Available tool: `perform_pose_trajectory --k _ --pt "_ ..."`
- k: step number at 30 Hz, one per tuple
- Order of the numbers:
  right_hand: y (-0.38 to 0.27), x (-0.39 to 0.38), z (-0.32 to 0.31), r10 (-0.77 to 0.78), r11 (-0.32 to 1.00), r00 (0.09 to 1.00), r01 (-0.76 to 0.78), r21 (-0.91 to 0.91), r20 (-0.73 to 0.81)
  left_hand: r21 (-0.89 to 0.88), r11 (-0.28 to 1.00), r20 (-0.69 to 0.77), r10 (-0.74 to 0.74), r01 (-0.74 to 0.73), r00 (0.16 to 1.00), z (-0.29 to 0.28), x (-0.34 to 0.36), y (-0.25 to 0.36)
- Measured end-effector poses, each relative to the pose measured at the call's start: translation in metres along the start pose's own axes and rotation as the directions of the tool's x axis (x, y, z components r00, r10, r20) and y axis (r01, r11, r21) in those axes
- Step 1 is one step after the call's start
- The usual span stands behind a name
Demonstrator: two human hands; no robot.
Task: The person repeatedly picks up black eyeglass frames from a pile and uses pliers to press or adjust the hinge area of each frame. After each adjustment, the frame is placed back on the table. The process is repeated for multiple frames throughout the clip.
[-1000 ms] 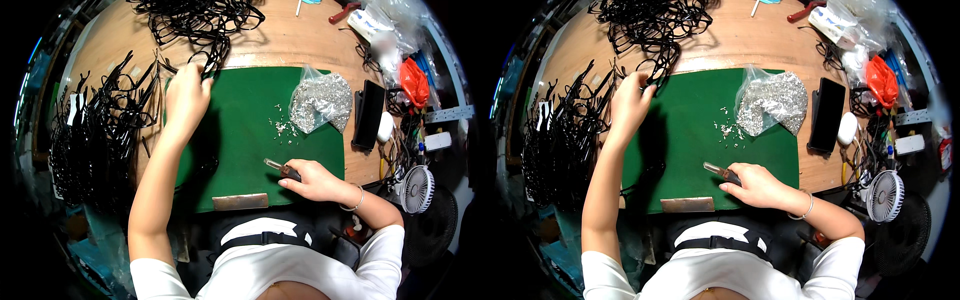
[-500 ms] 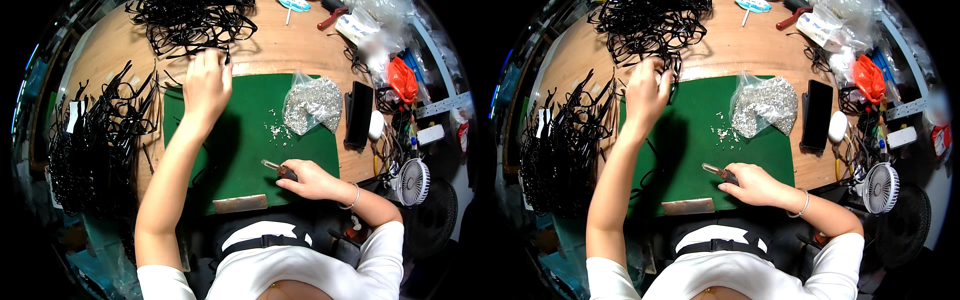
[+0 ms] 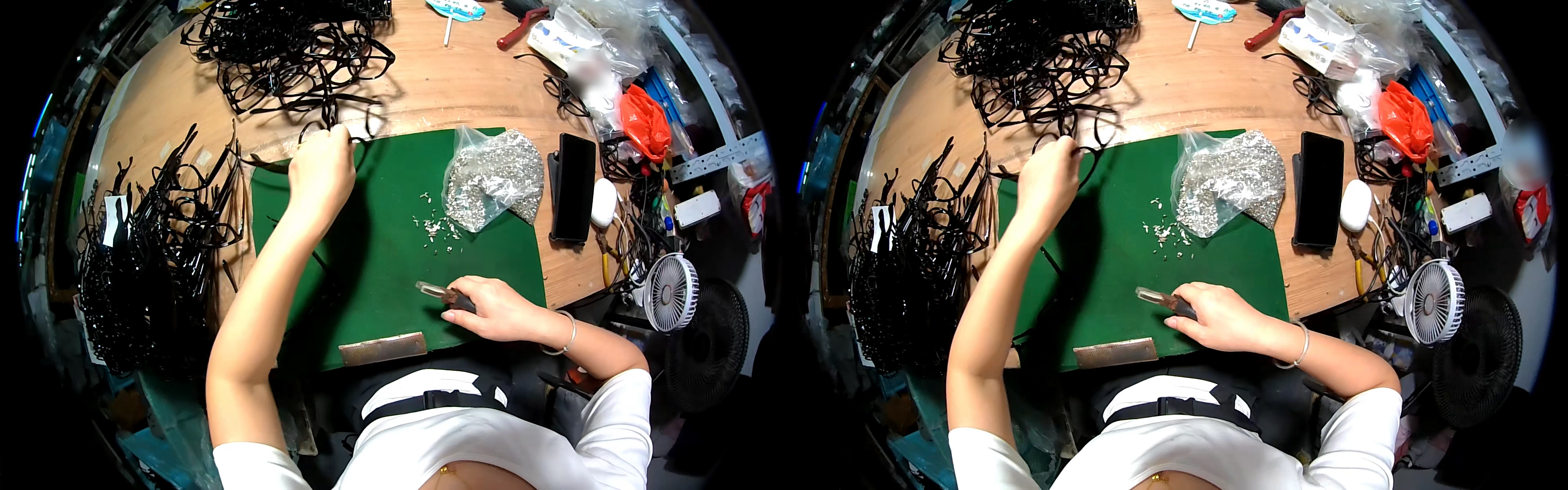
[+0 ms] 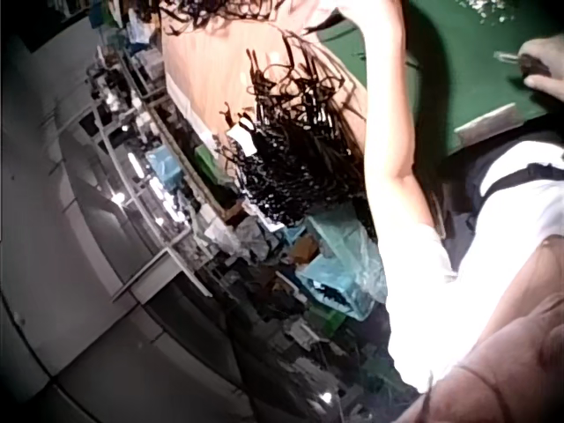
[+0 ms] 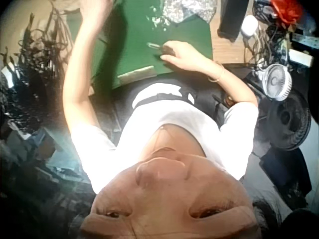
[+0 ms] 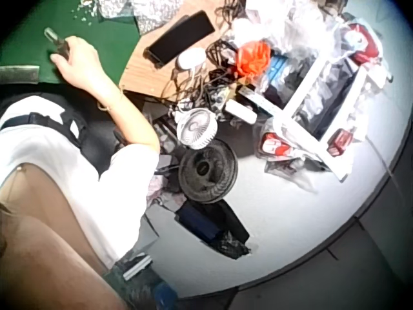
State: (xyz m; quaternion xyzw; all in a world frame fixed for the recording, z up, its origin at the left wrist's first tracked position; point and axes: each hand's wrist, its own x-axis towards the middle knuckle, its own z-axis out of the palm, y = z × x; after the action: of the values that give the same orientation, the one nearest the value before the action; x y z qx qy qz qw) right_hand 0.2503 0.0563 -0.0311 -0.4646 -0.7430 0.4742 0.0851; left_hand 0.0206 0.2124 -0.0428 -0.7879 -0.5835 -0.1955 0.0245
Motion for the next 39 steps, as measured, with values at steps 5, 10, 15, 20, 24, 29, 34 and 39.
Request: perform_pose_trajectory --k 5,10,15,20,24,29,34,39 --pt "-0.009 -0.011 -0.014 -0.066 0.963 0.991 0.034 -0.269 -0.114 -0.844 0.480 0.222 -0.094 0.240 0.970 -0.075 -0.027 0.006" --pt "-0.002 0.012 0.003 -0.229 0.777 0.951 0.050 -0.628 -0.208 -0.861 -0.054 0.508 -0.146 0.506 0.849 -0.113 -0.072 0.027" --pt "0.004 -0.009 0.006 -0.228 0.824 0.956 0.087 -0.561 -0.187 -0.817 -0.412 0.457 -0.035 0.404 0.889 -0.127 -0.131 0.059" --pt "0.003 0.002 -0.024 -0.160 0.918 0.943 0.034 -0.396 -0.290 -0.899 -0.261 0.394 -0.137 0.350 0.909 -0.108 -0.158 0.094" --pt "0.027 0.021 -0.009 0.018 0.954 0.963 -0.097 -0.283 -0.268 -0.911 -0.118 0.411 -0.206 0.395 0.888 -0.095 -0.162 0.112" --pt "0.033 0.020 -0.003 -0.096 0.941 0.956 -0.004 -0.340 -0.278 -0.950 -0.161 0.298 -0.225 0.267 0.927 -0.086 -0.172 0.101" --pt "0.028 0.020 -0.006 -0.056 0.943 0.964 -0.034 -0.331 -0.259 -0.961 -0.155 0.252 -0.164 0.227 0.954 -0.082 -0.161 0.109" --pt "-0.011 -0.007 -0.023 0.189 0.971 0.944 -0.138 0.197 -0.269 -0.966 0.047 0.250 -0.099 0.255 0.963 -0.076 -0.157 0.113"
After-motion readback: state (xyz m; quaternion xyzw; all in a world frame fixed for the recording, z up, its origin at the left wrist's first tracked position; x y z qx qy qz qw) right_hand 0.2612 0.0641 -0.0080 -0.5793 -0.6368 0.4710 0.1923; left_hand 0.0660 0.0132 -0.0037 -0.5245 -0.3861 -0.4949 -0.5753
